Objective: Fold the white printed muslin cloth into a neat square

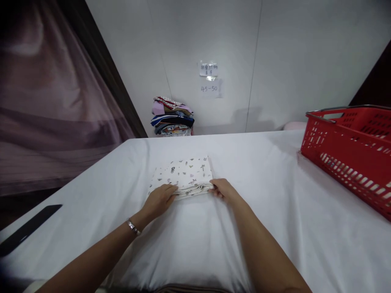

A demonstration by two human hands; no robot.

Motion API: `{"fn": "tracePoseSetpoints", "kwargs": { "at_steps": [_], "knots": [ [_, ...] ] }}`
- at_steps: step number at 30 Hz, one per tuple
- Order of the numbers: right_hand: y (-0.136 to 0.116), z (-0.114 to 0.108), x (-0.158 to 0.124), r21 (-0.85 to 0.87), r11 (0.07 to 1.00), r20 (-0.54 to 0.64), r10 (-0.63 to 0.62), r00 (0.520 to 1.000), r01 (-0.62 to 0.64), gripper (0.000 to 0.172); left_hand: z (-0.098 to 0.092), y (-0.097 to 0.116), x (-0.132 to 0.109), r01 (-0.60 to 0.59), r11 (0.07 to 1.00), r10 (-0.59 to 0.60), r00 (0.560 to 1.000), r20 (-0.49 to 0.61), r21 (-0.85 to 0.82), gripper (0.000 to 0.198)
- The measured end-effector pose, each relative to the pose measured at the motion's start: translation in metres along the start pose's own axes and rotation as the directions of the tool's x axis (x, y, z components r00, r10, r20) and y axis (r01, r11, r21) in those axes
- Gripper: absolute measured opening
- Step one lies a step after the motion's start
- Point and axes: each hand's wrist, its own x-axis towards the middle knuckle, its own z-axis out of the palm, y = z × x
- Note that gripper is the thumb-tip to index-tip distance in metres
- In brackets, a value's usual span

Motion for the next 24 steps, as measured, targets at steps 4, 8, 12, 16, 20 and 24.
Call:
{"fn": "tracePoseSetpoints", "kwargs": {
  "at_steps": [4, 8, 12, 16, 20, 24],
  "knots": [
    [0.000, 0.000, -0.003, -0.091, 0.994, -0.038, -0.068, 0.997, 0.065, 0.018, -0.003, -0.008, -0.004, 0.058, 0.998, -0.058, 0.998, 0.011, 0.026, 0.029],
    [0.001, 0.000, -0.004, -0.170, 0.980, -0.072, -0.114, 0.991, 0.101, 0.019, -0.003, -0.013, -0.009, 0.116, 0.993, -0.116, 0.992, 0.050, -0.005, 0.032],
    [0.000, 0.000, -0.003, -0.197, 0.976, -0.078, -0.106, 0.991, 0.089, 0.019, -0.002, -0.014, -0.018, 0.158, 0.986, -0.157, 0.987, 0.016, -0.052, 0.034],
    [0.000, 0.001, -0.004, -0.184, 0.980, -0.078, -0.097, 0.992, 0.082, 0.019, -0.005, -0.020, -0.030, 0.222, 0.975, -0.222, 0.975, 0.005, 0.005, 0.032],
    [0.000, 0.001, -0.004, -0.195, 0.978, -0.087, -0.096, 0.992, 0.078, 0.019, -0.009, -0.028, -0.044, 0.288, 0.953, -0.288, 0.958, -0.013, 0.092, 0.030],
    [0.002, 0.002, -0.003, -0.264, 0.959, -0.109, -0.139, 0.984, 0.106, 0.020, -0.008, -0.031, -0.055, 0.392, 0.918, -0.389, 0.920, -0.054, 0.056, 0.025]
  ]
}}
